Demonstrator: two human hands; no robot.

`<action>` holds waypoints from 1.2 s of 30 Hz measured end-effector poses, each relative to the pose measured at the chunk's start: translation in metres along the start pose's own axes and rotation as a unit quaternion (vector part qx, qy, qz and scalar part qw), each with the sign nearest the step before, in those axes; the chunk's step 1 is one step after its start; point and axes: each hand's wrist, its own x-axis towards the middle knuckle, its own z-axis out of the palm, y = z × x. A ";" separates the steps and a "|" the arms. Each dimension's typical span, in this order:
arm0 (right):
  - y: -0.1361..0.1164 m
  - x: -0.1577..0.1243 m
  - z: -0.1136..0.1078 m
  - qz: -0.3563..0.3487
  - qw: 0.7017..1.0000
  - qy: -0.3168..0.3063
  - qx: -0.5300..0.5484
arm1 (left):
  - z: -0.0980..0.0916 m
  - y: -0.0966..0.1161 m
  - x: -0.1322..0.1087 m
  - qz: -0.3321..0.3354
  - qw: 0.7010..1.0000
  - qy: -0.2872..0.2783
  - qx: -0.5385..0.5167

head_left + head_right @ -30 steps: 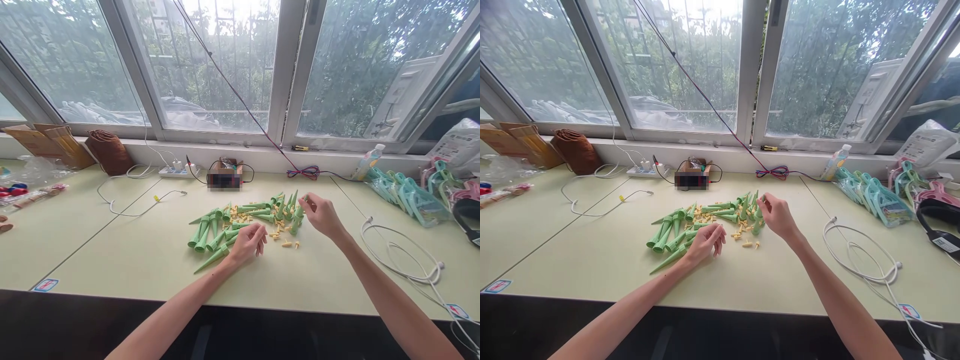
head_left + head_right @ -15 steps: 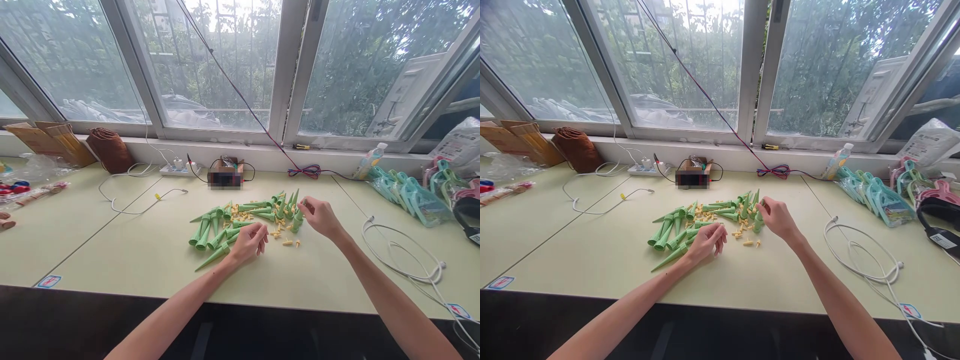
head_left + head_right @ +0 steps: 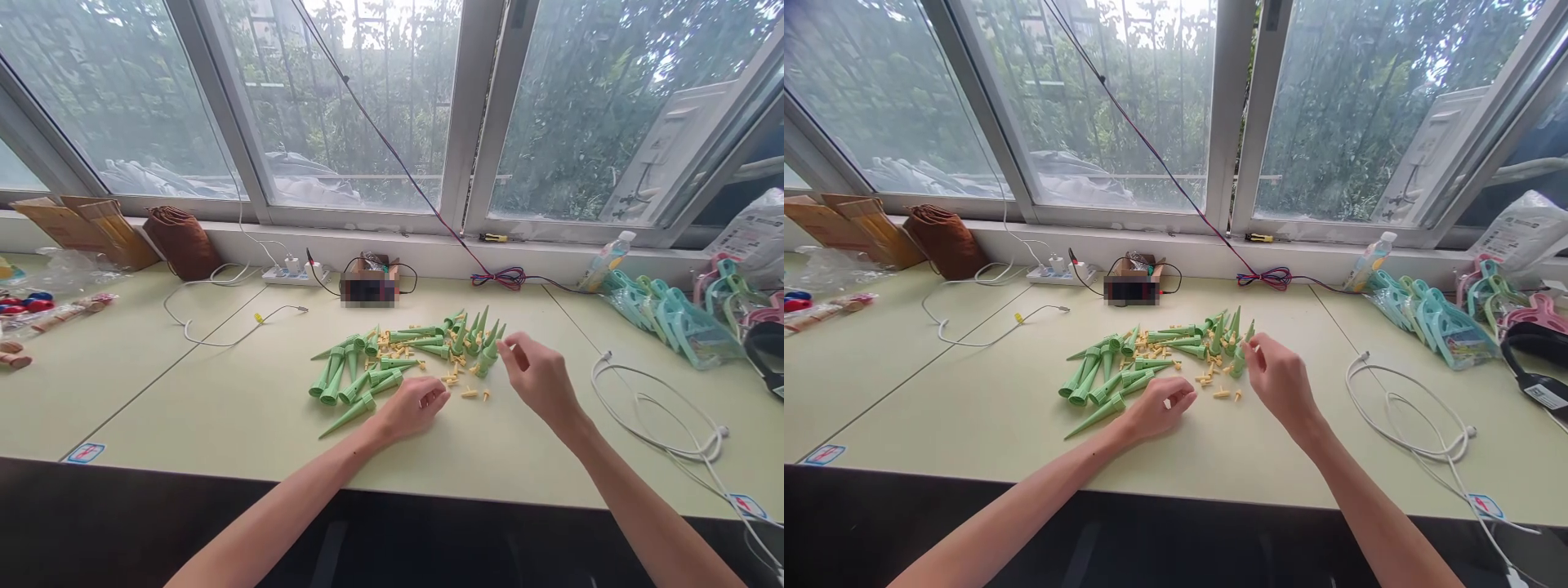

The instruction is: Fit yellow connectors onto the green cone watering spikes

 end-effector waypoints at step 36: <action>-0.039 -0.015 0.073 -0.066 0.916 -0.365 -0.151 | -0.074 0.031 -0.014 -0.109 0.929 -0.192 0.297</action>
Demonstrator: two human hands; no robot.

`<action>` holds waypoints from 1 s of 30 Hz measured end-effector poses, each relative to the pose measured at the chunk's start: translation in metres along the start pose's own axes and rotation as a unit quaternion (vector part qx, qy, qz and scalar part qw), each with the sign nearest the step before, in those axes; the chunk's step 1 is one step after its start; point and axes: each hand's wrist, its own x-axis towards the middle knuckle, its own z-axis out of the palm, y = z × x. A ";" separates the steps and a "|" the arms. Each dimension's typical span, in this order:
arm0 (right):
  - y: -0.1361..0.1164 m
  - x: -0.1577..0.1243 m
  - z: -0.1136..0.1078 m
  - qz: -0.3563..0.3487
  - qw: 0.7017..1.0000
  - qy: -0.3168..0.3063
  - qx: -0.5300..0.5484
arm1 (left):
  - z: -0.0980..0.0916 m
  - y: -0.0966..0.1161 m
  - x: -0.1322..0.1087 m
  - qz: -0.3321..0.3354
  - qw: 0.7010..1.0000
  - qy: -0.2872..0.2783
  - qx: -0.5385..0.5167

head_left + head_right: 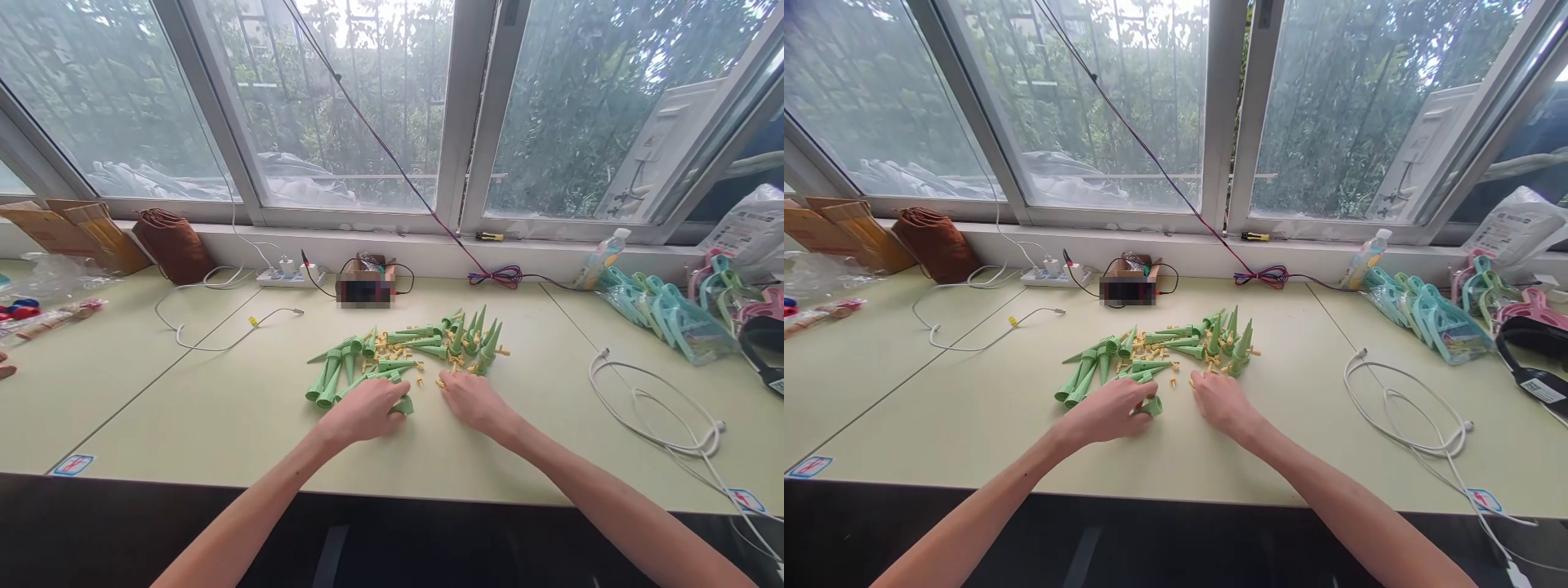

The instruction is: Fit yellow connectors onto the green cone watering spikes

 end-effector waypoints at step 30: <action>-0.008 0.021 0.036 -0.065 0.845 0.360 0.390 | 0.036 -0.007 0.051 0.014 0.766 0.231 -0.600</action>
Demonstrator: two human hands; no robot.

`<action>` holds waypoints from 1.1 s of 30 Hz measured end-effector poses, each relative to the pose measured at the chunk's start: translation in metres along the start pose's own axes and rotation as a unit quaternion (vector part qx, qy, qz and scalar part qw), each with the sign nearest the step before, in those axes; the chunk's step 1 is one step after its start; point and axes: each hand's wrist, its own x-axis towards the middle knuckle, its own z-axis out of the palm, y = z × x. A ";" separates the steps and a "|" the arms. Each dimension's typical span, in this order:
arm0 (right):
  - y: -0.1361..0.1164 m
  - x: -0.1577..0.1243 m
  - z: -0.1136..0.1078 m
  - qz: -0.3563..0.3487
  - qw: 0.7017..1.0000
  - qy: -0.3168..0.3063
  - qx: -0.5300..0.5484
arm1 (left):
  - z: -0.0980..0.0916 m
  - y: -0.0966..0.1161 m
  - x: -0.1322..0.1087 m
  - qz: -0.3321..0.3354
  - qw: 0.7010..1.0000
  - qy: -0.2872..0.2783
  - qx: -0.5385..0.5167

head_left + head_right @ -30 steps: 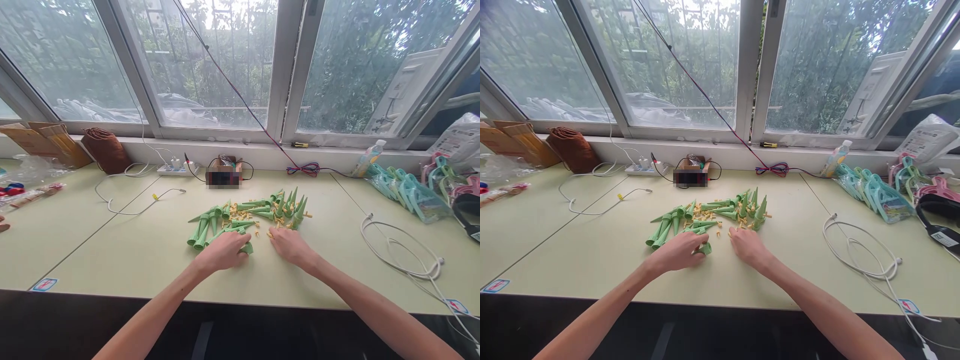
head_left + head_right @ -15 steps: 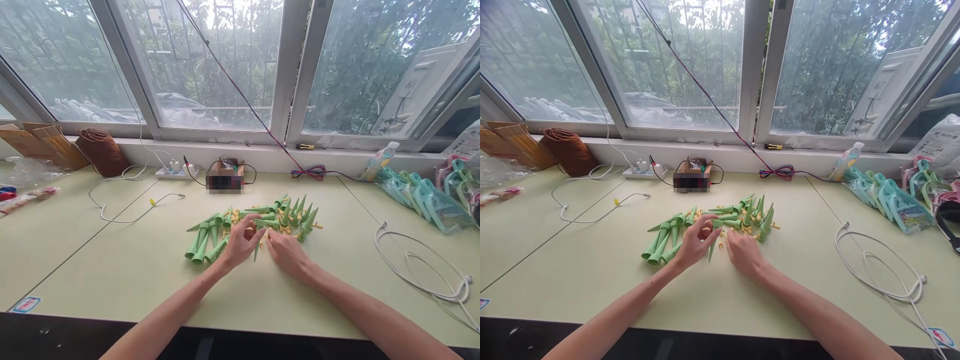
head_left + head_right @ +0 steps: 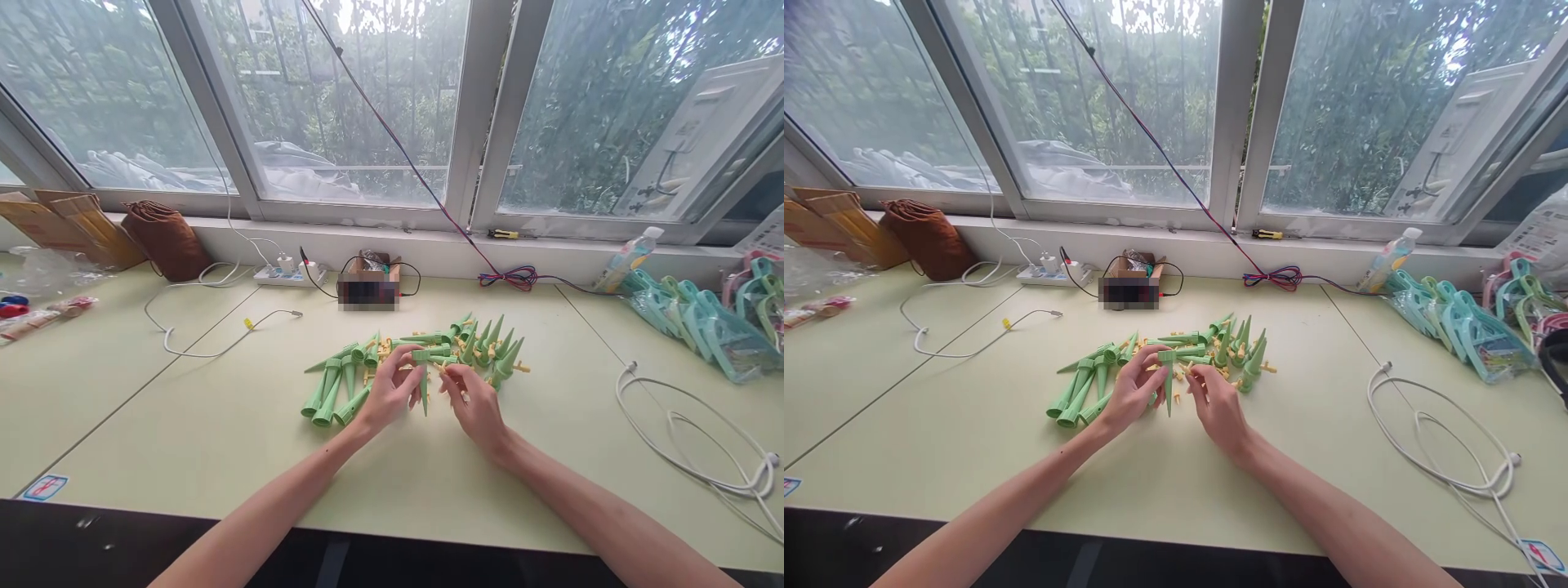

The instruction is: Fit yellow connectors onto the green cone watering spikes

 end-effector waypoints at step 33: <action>-0.003 0.004 -0.003 -0.100 0.993 0.025 -0.052 | -0.003 -0.003 -0.002 0.105 0.976 0.010 0.191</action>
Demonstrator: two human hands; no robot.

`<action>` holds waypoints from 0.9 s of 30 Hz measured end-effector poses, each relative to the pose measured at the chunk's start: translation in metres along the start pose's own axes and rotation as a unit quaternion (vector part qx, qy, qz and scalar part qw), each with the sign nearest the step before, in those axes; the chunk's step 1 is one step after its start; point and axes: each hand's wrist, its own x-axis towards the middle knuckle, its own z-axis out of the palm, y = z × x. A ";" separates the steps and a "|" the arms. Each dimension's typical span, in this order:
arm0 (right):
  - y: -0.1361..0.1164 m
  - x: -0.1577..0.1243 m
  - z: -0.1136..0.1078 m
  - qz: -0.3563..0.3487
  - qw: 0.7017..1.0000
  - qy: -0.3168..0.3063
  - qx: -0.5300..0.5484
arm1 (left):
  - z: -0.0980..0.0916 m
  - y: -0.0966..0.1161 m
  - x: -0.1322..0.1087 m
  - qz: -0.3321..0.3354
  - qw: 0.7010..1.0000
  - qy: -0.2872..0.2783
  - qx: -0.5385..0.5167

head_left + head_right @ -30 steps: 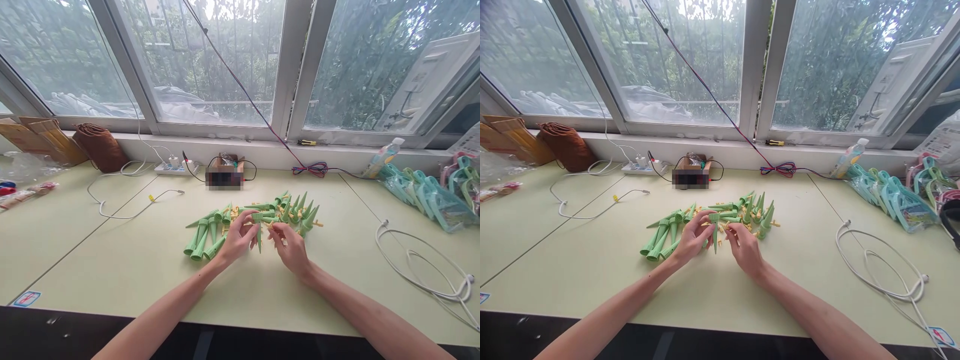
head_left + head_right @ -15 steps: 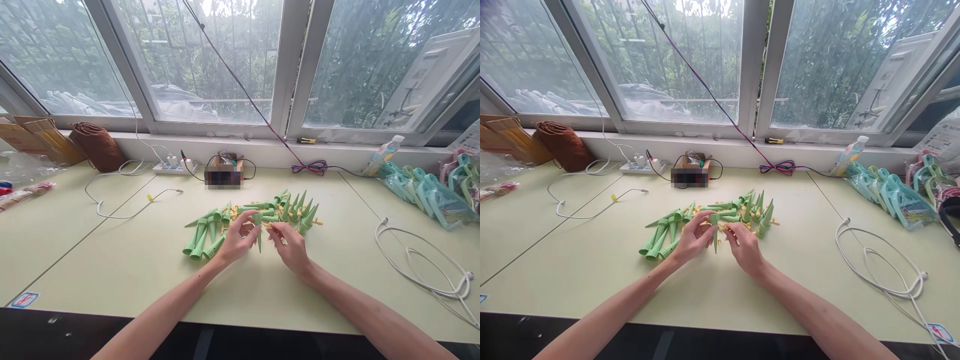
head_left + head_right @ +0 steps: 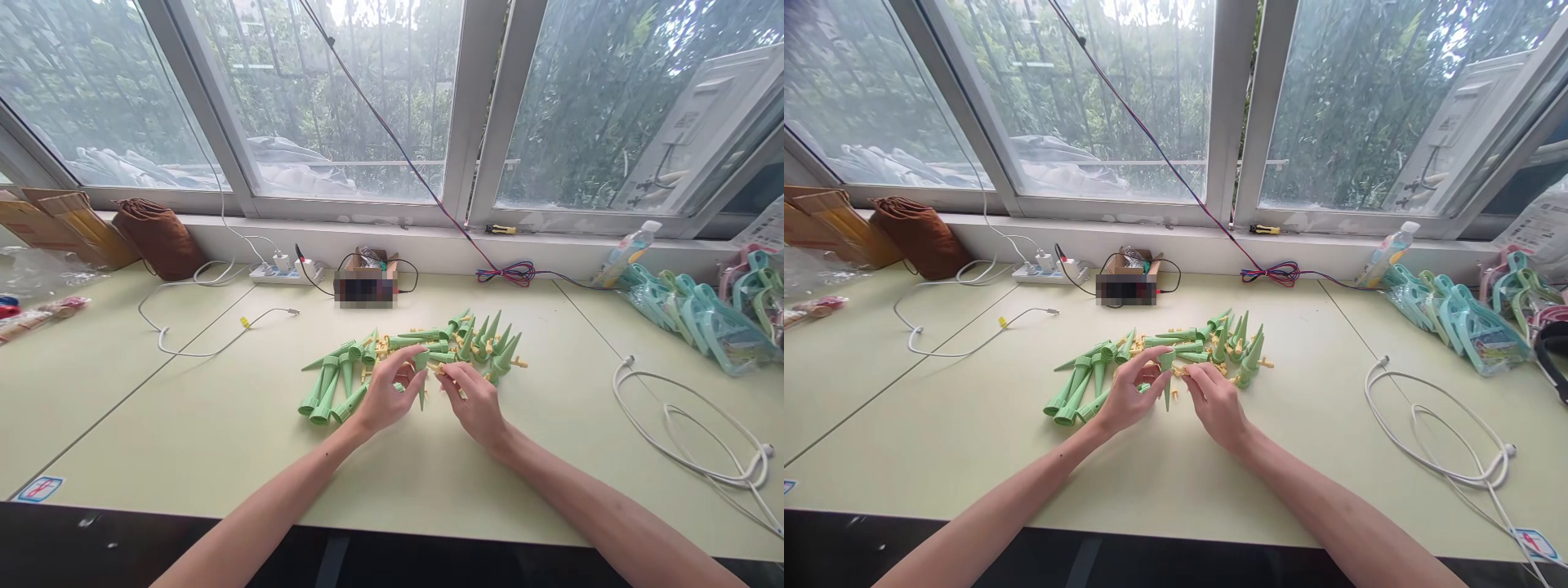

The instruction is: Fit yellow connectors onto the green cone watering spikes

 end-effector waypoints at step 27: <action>0.003 -0.001 -0.004 0.002 0.999 -0.048 0.008 | -0.004 -0.007 -0.001 0.022 0.998 -0.039 0.051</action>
